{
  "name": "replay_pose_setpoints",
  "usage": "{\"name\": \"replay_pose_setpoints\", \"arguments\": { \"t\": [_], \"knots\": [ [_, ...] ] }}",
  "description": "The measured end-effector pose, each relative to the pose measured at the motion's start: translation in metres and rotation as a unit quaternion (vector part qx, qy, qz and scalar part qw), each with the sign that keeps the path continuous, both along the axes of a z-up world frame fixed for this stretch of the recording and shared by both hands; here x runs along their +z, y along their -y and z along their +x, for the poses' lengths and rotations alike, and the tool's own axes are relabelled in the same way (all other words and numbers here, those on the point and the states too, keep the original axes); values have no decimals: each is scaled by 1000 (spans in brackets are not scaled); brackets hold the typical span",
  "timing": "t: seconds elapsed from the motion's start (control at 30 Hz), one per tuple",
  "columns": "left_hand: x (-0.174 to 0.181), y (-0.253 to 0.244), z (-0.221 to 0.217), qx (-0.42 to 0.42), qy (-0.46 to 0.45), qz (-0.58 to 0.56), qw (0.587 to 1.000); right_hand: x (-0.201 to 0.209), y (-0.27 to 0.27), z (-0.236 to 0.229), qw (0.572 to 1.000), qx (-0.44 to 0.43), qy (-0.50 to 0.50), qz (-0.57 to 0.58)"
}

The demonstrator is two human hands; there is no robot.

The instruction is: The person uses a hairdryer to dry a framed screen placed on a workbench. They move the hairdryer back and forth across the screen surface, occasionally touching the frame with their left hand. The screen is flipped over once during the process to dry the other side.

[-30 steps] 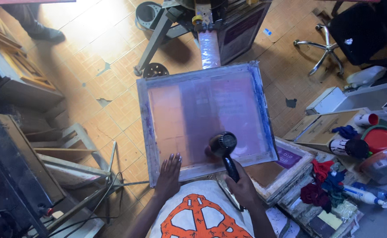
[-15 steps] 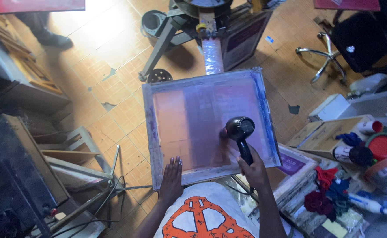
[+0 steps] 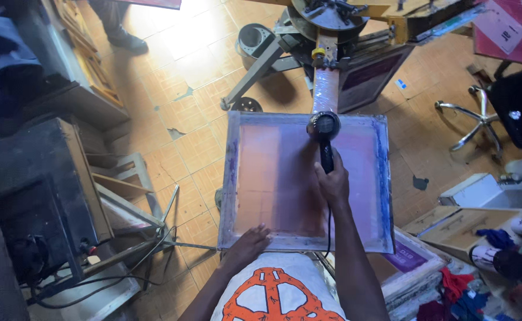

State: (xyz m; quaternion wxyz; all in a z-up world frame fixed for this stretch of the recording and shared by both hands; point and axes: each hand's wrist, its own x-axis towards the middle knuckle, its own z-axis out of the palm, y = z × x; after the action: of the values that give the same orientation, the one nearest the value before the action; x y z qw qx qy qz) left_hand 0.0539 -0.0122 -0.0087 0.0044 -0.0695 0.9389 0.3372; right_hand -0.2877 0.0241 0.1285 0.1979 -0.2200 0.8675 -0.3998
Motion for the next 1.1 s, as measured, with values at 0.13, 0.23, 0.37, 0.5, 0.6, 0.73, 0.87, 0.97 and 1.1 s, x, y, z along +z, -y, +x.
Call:
{"name": "replay_pose_setpoints", "arguments": {
  "t": [0.13, 0.23, 0.37, 0.5, 0.6, 0.73, 0.87, 0.97, 1.1],
  "knots": [
    [32, 10, -11, 33, 60, 111, 991, -13, 17, 11, 989, 78, 33, -118],
    [30, 7, 3, 157, 4, 199, 967, -17, 6, 41, 966, 103, 148, -183],
    [46, 4, 11, 291, 1, 210, 933, 8, -28, 96, 930, 64, 321, -167],
    [36, 10, 11, 369, -95, 142, 914, 37, -60, 120, 908, 123, 388, -97],
    [33, 16, 2, 418, -132, 102, 893, 52, -82, 126, 908, 137, 395, -16],
    [34, 28, -26, 439, -204, 50, 874, 62, -110, 123, 907, 132, 399, 36],
    [37, 33, -62, 382, -215, 45, 898, 68, -129, 121, 904, 100, 416, -17],
    [26, 26, -82, 327, -167, 56, 928, 78, -140, 121, 902, 58, 426, 25],
    [27, 16, -105, 287, -145, 63, 945, 67, -158, 128, 897, 36, 434, -72]
  ]
}}
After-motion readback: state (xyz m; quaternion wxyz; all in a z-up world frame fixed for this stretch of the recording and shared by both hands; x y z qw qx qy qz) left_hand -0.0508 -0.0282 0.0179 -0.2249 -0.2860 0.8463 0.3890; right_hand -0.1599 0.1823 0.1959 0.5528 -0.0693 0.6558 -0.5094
